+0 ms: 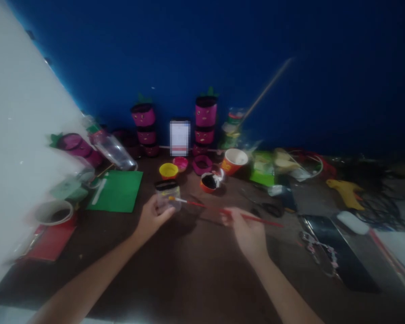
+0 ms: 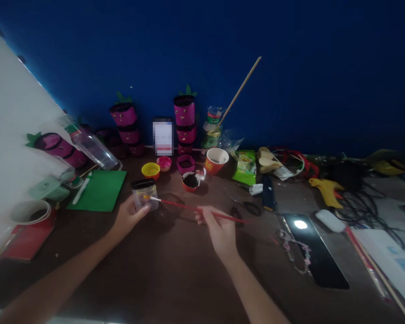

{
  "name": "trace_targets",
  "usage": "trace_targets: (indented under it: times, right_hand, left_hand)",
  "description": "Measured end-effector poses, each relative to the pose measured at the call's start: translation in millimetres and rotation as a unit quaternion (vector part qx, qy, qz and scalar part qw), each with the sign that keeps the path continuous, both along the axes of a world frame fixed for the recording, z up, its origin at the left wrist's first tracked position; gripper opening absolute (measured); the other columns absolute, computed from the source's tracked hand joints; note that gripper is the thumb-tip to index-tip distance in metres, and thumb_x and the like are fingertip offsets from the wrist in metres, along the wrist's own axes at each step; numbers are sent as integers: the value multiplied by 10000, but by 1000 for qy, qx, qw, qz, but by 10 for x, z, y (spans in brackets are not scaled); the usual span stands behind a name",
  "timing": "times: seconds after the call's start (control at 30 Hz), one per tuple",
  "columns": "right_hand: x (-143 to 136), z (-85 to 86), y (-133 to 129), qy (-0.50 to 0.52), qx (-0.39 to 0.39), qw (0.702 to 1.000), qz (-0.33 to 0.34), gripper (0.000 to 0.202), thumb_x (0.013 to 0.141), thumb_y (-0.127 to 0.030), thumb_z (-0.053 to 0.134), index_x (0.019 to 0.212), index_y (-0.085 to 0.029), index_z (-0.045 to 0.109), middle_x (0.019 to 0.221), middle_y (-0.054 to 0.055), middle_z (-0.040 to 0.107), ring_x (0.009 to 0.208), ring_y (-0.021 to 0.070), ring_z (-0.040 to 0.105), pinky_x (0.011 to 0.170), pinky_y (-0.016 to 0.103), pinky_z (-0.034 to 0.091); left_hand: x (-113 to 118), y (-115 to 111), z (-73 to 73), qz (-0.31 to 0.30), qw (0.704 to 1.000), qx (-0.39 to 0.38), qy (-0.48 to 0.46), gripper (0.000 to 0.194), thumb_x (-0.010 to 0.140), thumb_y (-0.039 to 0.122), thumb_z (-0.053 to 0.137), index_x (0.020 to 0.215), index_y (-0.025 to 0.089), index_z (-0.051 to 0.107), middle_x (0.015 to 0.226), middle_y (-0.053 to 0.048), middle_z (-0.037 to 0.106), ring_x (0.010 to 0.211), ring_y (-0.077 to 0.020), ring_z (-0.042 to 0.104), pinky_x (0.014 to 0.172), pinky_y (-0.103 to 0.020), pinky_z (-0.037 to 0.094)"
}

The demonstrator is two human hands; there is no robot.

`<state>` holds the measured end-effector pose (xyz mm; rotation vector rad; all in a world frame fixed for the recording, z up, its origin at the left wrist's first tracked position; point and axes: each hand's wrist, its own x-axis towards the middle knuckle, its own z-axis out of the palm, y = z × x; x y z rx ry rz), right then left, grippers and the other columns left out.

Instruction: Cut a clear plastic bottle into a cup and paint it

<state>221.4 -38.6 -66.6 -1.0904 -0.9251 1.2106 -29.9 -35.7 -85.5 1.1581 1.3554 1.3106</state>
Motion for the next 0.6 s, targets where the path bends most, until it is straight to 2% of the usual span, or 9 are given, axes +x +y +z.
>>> trace_targets:
  times: [0.1, 0.27, 0.43, 0.6]
  right_hand:
    - [10, -24, 26, 23, -1, 999, -30, 203, 652, -385, 757, 704, -190, 730, 613, 43, 695, 524, 139, 617, 486, 261, 508]
    - [53, -12, 64, 49, -20, 999, -14, 231, 613, -403, 781, 683, -189, 727, 620, 45, 698, 519, 135, 620, 479, 255, 504]
    - [68, 19, 63, 49, -3, 998, -26, 226, 605, -411, 782, 680, -207, 722, 621, 31, 693, 521, 132, 614, 489, 262, 507]
    - [16, 13, 40, 3, -24, 1000, 12, 244, 626, -430, 763, 670, -194, 721, 608, 36, 685, 514, 134, 601, 486, 271, 509]
  left_hand:
    - [3, -6, -17, 17, 1000, -2, 6, 397, 598, 329, 741, 922, 150, 598, 874, -76, 694, 813, -220, 676, 744, -360, 559]
    - [-2, -17, -24, 13, 1000, -7, 11, 377, 589, 322, 739, 893, 149, 596, 843, -65, 692, 780, -208, 674, 733, -349, 555]
    - [-13, -19, 12, 33, 999, -14, 35, 351, 607, 340, 722, 877, 142, 613, 816, -66, 700, 794, -223, 673, 744, -358, 549]
    - [8, -31, 36, -9, 1000, 8, 18, 374, 637, 347, 715, 935, 148, 608, 904, -85, 715, 840, -228, 679, 782, -370, 547]
